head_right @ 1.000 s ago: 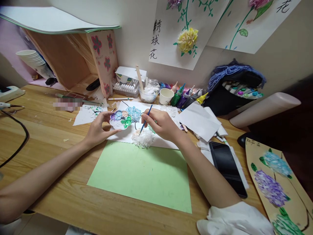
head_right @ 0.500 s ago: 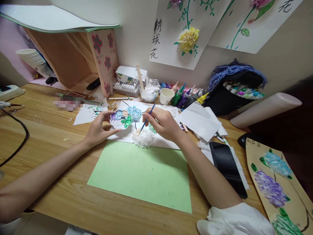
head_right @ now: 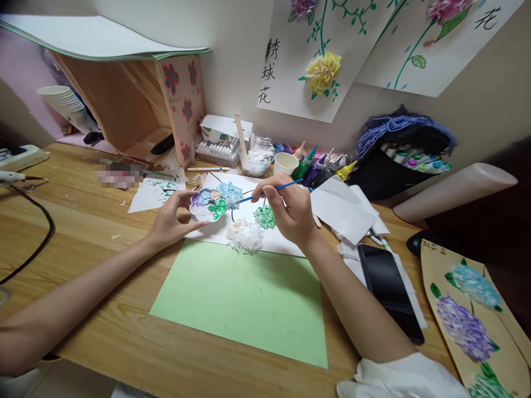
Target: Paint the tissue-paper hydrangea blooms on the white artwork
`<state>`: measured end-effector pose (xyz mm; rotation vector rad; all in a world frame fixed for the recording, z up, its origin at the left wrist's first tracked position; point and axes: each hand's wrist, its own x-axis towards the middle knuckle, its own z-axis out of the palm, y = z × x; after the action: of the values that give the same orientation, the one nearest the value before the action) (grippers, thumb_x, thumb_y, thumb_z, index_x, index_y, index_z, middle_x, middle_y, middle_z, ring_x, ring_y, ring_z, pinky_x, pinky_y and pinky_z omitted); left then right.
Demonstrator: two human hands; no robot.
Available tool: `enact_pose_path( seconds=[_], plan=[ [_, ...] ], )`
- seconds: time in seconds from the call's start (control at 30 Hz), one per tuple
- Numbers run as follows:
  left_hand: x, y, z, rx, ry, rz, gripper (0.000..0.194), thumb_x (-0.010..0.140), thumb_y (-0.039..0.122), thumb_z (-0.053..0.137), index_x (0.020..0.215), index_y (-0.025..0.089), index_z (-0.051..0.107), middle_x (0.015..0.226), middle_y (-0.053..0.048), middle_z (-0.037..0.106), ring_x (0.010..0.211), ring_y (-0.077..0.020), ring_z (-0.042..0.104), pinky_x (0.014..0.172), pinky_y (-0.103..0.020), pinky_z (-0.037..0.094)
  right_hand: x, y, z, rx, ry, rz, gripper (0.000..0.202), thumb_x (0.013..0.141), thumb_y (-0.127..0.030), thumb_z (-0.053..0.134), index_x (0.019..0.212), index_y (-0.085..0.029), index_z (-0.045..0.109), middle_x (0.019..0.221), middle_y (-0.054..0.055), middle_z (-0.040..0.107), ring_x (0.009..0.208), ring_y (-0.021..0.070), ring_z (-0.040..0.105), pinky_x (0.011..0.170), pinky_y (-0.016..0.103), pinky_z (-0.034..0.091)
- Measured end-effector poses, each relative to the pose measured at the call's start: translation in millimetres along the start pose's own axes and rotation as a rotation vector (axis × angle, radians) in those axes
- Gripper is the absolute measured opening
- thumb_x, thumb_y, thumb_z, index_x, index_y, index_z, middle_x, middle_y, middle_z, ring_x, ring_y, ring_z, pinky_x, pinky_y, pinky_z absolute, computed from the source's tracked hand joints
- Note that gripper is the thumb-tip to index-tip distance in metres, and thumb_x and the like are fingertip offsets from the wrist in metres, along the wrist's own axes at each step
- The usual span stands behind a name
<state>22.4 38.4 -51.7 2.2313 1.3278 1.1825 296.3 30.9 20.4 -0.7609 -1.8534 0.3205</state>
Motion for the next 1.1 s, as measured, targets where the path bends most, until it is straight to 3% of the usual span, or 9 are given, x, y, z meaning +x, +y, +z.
enact_pose_path(
  seconds=[0.17, 0.4, 0.7, 0.83, 0.97, 1.1],
  plan=[
    [-0.9, -0.3, -0.6, 0.006, -0.027, 0.047, 0.066, 0.068, 0.041, 0.08, 0.122, 0.02, 0.048, 0.11, -0.008, 0.06, 0.09, -0.0189, 0.061, 0.079, -0.033, 0.055, 0.8, 1.1, 9.7, -0.075, -0.153, -0.046, 0.022, 0.097, -0.027, 0.042, 0.094, -0.022, 0.064, 0.085, 0.006, 0.07, 0.08, 0.0184, 0.062, 0.071, 0.033, 0.048],
    [-1.9, 0.8, -0.6, 0.01, -0.041, 0.086, 0.066, 0.07, 0.041, 0.079, 0.124, 0.021, 0.047, 0.112, -0.008, 0.061, 0.09, -0.0189, 0.062, 0.079, -0.032, 0.054, 0.8, 1.3, 15.3, -0.121, -0.202, -0.127, 0.02, 0.096, -0.021, 0.044, 0.095, -0.02, 0.063, 0.085, 0.007, 0.071, 0.081, 0.0181, 0.062, 0.075, 0.033, 0.048],
    [-3.0, -1.7, -0.1, 0.003, -0.052, 0.068, 0.067, 0.071, 0.046, 0.077, 0.124, 0.021, 0.046, 0.113, -0.009, 0.06, 0.092, -0.0197, 0.061, 0.075, -0.031, 0.054, 1.0, 3.3, 15.4, -0.122, -0.208, -0.142, 0.019, 0.096, -0.02, 0.045, 0.096, -0.019, 0.064, 0.085, 0.007, 0.07, 0.083, 0.0182, 0.062, 0.076, 0.033, 0.049],
    [-2.4, -1.8, -0.3, 0.004, -0.045, 0.07, 0.066, 0.071, 0.045, 0.077, 0.124, 0.021, 0.047, 0.111, -0.008, 0.06, 0.089, -0.0189, 0.061, 0.076, -0.032, 0.054, 0.2, 3.3, 10.9, -0.054, -0.131, -0.089, 0.022, 0.097, -0.023, 0.042, 0.094, -0.02, 0.064, 0.084, 0.006, 0.069, 0.079, 0.0172, 0.062, 0.07, 0.032, 0.049],
    [-1.5, -3.7, 0.4, 0.014, -0.019, 0.085, 0.067, 0.069, 0.042, 0.079, 0.123, 0.019, 0.047, 0.109, -0.008, 0.06, 0.088, -0.0182, 0.061, 0.078, -0.032, 0.053, -1.1, 3.7, 4.2, -0.005, -0.01, -0.012, 0.025, 0.098, -0.026, 0.042, 0.085, -0.02, 0.063, 0.076, 0.003, 0.065, 0.067, 0.0132, 0.062, 0.06, 0.028, 0.047],
    [-1.0, -3.9, 0.6, 0.022, -0.008, 0.085, 0.066, 0.069, 0.042, 0.079, 0.122, 0.019, 0.048, 0.108, -0.008, 0.061, 0.089, -0.0189, 0.061, 0.079, -0.033, 0.053, -0.6, 2.4, 1.8, -0.013, -0.054, 0.018, 0.028, 0.098, -0.027, 0.043, 0.077, -0.019, 0.06, 0.067, -0.001, 0.062, 0.055, 0.0092, 0.06, 0.055, 0.025, 0.045]
  ],
)
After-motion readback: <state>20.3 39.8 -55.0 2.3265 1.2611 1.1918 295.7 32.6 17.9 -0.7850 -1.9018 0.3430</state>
